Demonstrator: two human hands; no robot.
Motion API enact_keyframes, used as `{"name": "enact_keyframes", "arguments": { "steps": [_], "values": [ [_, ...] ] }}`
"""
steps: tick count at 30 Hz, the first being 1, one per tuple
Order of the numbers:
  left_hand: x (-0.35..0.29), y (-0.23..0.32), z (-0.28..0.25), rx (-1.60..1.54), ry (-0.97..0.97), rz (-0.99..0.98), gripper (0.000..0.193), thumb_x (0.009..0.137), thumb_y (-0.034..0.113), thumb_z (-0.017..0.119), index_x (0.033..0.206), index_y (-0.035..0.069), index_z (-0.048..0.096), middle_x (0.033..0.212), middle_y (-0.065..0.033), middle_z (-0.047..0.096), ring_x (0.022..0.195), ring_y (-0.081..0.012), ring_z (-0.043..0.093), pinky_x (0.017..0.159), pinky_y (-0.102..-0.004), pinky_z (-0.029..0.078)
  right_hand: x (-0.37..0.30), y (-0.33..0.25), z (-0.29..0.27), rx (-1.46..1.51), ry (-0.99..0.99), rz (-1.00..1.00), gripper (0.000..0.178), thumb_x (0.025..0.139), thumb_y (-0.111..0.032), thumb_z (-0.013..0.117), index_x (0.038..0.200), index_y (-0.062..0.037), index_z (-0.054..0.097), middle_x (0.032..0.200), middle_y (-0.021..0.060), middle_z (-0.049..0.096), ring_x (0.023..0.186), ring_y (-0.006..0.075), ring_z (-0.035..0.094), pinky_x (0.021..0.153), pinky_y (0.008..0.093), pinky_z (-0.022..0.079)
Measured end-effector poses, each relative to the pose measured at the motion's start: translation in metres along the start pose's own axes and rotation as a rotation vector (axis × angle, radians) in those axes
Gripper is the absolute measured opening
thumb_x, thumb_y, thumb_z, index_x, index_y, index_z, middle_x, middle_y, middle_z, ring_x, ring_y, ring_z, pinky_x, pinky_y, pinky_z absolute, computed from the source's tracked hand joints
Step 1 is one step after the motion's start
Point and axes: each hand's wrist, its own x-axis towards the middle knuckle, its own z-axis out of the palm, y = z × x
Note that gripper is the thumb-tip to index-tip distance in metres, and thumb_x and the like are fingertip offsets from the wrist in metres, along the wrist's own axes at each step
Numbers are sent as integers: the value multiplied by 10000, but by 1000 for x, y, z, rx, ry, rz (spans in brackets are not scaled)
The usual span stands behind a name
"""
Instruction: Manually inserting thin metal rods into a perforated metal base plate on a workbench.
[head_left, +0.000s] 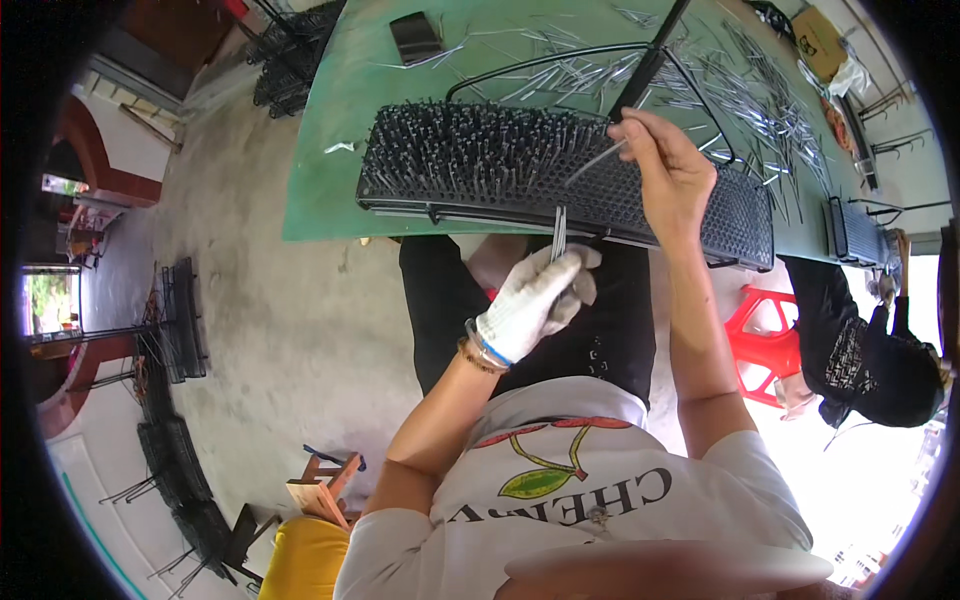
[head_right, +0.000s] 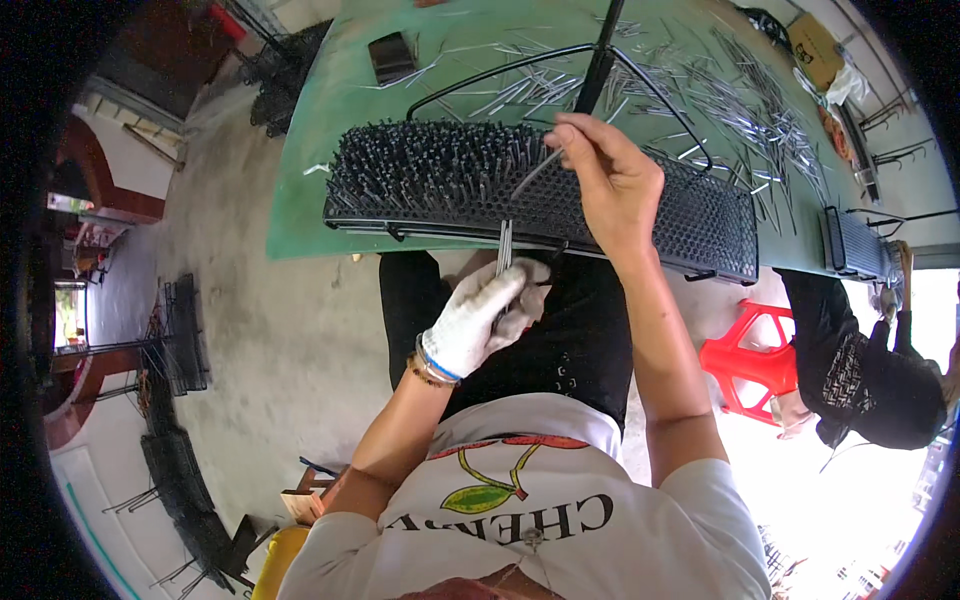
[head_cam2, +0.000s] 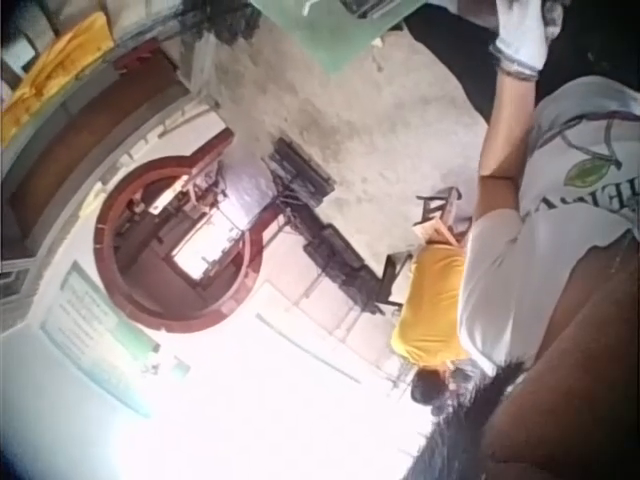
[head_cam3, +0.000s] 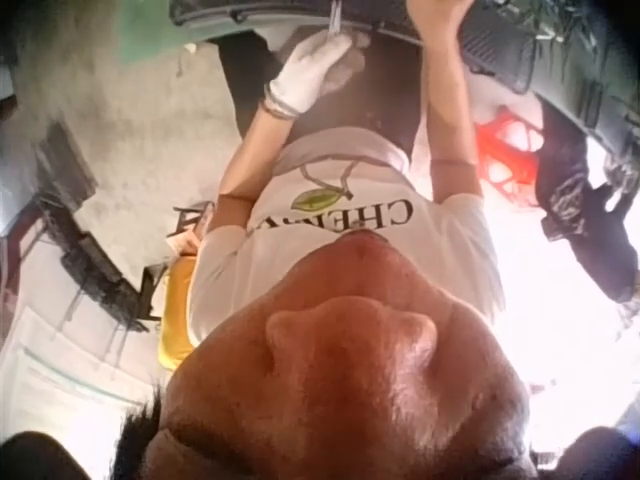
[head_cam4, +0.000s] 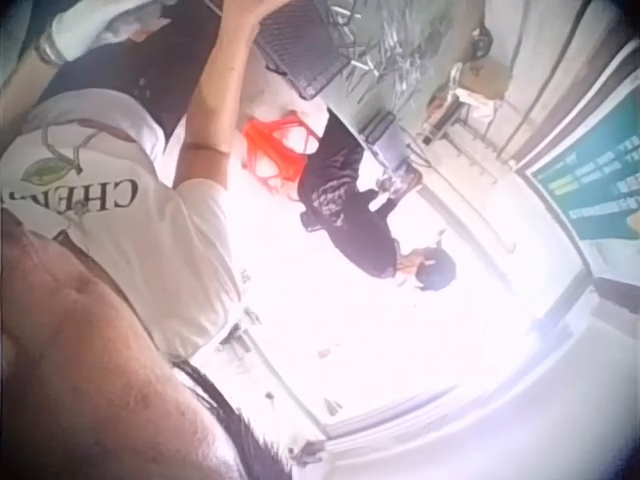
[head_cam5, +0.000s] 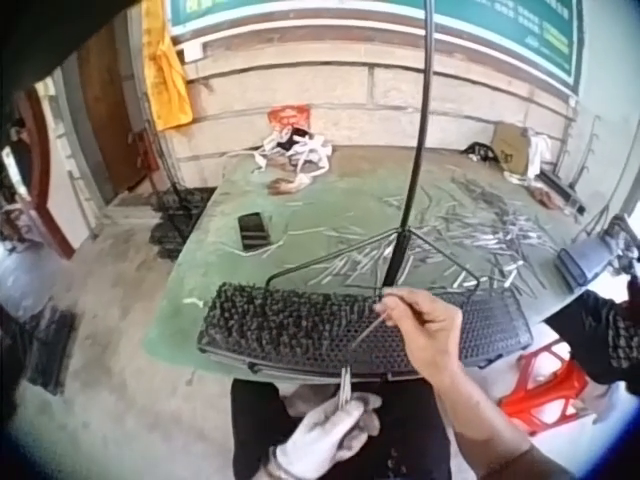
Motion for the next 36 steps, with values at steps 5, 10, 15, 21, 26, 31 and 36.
{"name": "enact_keyframes", "arguments": {
  "steps": [5, 10, 15, 21, 26, 31, 36],
  "values": [
    [22, -14, -2, -197, 137, -39, 255, 980, 234, 521, 1147, 42, 541, 839, -58, 624, 584, -51, 510, 464, -174, 363, 4, 20, 16, -188, -39, -195, 145, 888, -50, 658, 1018, 2, 696, 896, 38, 706, 809, 70, 637, 699, 202, 495],
    [16, -13, -9, -212, 95, 11, 224, 986, 192, 504, 1153, 48, 540, 900, -61, 639, 679, -92, 612, 546, -208, 498, 6, 27, 20, -277, -63, -311, 141, 861, -33, 663, 991, 11, 694, 910, 104, 713, 823, 163, 681, 751, 262, 518],
    [13, -17, -8, -224, 103, 21, 253, 987, 176, 497, 1207, 53, 506, 931, -72, 642, 717, -122, 639, 585, -229, 533, 5, 25, 21, -325, -94, -332, 144, 851, -35, 671, 986, 8, 696, 915, 103, 711, 819, 177, 675, 744, 283, 516],
    [10, -11, -9, -133, 80, 8, 287, 986, 189, 495, 1239, 54, 474, 945, -91, 641, 736, -138, 646, 609, -242, 548, -2, 39, 23, -450, -278, -548, 185, 819, -48, 683, 1001, -17, 696, 955, 112, 690, 838, 284, 647, 779, 352, 509],
    [5, -2, -7, -103, 92, 24, 283, 994, 203, 473, 1231, 48, 466, 944, -100, 637, 735, -141, 643, 607, -243, 544, -11, 25, 18, -382, -267, -383, 224, 846, -85, 684, 1054, -3, 682, 956, 98, 658, 769, 201, 617, 742, 303, 496],
    [1, 3, -1, 88, -12, 63, 306, 998, 238, 458, 1220, 26, 462, 921, -90, 625, 702, -122, 623, 587, -234, 525, -34, 16, -1, 58, -616, 419, 200, 871, -133, 699, 1009, 12, 690, 833, 18, 666, 729, 45, 569, 615, 199, 454],
    [6, 2, 0, 353, -44, -15, 285, 997, 250, 456, 1166, 24, 500, 838, -66, 626, 645, -92, 606, 538, -229, 507, -37, 14, -23, 53, -648, 576, 209, 884, -139, 688, 1015, 24, 681, 817, 27, 667, 711, 58, 593, 641, 208, 488]
  ]
}}
